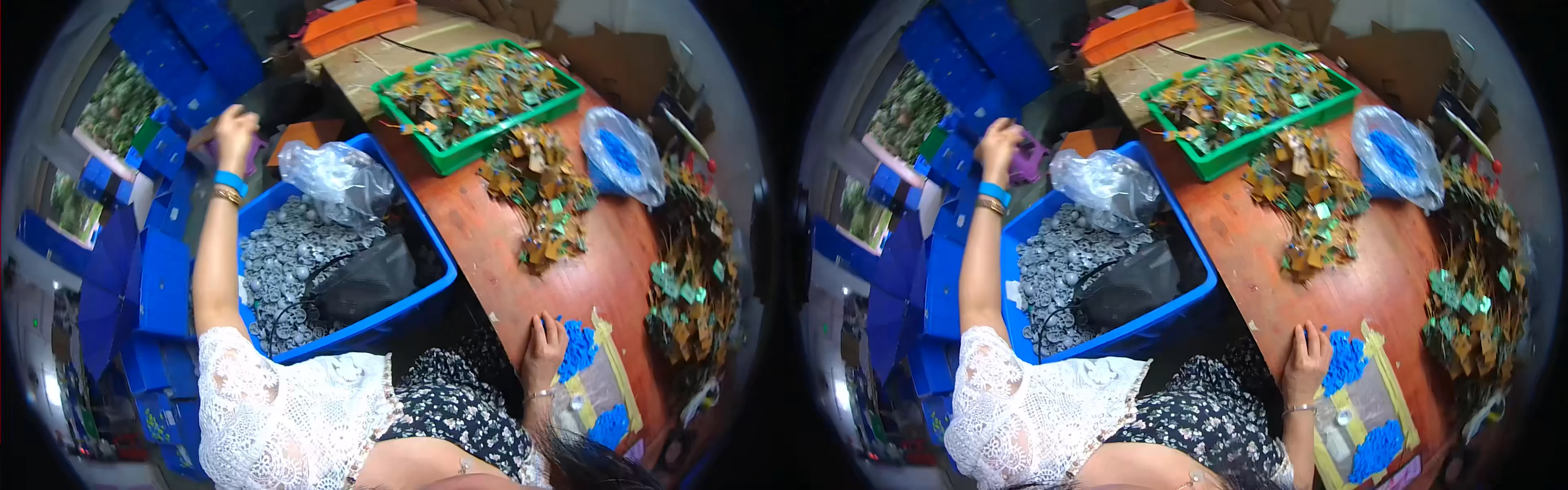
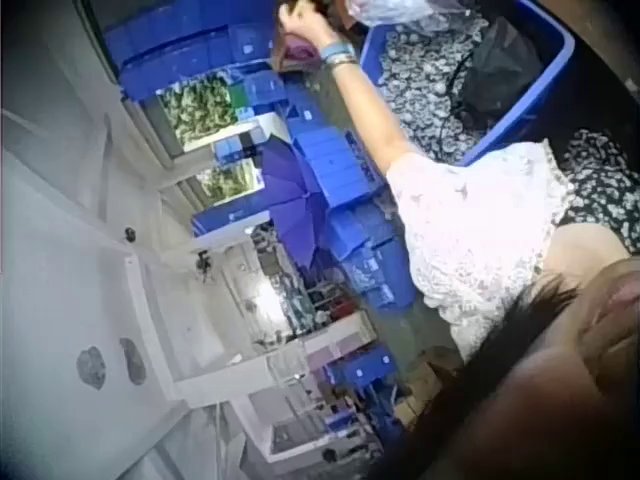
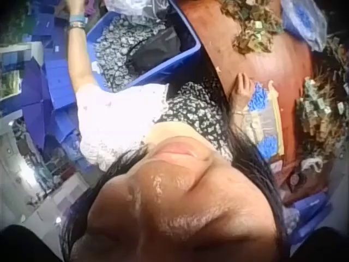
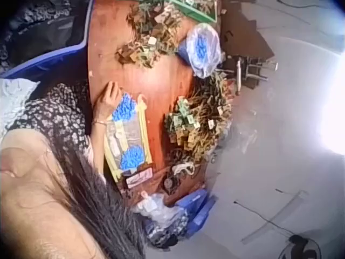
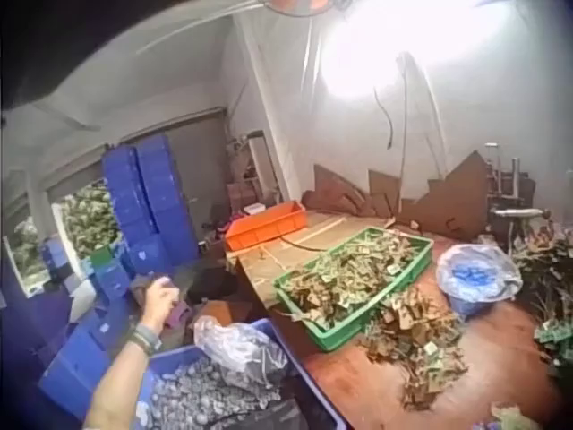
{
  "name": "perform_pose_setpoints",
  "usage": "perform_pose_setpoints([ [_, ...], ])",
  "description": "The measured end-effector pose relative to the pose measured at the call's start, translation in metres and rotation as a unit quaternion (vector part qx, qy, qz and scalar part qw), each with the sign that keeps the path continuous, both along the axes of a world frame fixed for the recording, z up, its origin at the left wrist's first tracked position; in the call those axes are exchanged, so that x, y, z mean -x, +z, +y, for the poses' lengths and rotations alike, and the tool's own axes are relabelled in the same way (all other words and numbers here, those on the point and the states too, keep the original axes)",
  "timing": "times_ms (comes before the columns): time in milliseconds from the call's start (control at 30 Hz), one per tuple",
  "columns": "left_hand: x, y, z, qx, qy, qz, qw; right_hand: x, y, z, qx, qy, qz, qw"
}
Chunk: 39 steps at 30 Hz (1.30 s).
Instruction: Assembling small electronic or toy components at a workbench.
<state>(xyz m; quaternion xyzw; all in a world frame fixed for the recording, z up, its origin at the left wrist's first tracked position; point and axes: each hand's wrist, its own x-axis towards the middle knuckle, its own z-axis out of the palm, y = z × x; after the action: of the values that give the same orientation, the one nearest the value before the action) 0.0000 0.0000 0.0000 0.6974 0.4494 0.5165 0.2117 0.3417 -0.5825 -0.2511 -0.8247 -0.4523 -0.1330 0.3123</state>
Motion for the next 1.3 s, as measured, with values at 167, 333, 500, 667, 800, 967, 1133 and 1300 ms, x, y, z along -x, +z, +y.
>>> perform_pose_setpoints([
  [167,-0.162,-0.067,-0.161,-0.088,-0.258,0.229,0.935,0.032,0.035,0.023,-0.03,0.018,-0.024,0.999],
  [333,-0.317,-0.106,-0.304,-0.361,-0.451,0.205,0.79,0.015,0.045,0.012,-0.007,0.015,-0.025,1.0],
  [500,-0.419,-0.141,-0.33,-0.234,-0.509,0.284,0.778,0.021,0.044,0.01,0.016,0.007,-0.016,1.0],
  [667,-0.501,-0.163,-0.308,-0.442,-0.399,0.412,0.691,0.016,0.044,0.01,0.011,0.014,-0.013,1.0],
  [800,-0.523,-0.17,-0.292,-0.357,-0.405,0.538,0.647,0.016,0.043,0.011,-0.002,0.019,-0.004,1.0],
  [967,-0.503,-0.135,-0.286,-0.453,-0.397,0.525,0.601,0.017,0.041,0.009,0.002,0.022,-0.002,1.0],
  [1133,-0.462,-0.099,-0.27,-0.41,-0.512,0.27,0.704,0.019,0.037,0.007,-0.017,0.025,0.005,1.0],
  [1300,-0.373,-0.088,-0.279,-0.393,-0.458,0.079,0.794,0.016,0.036,0.006,-0.01,0.02,0.003,1.0],
])
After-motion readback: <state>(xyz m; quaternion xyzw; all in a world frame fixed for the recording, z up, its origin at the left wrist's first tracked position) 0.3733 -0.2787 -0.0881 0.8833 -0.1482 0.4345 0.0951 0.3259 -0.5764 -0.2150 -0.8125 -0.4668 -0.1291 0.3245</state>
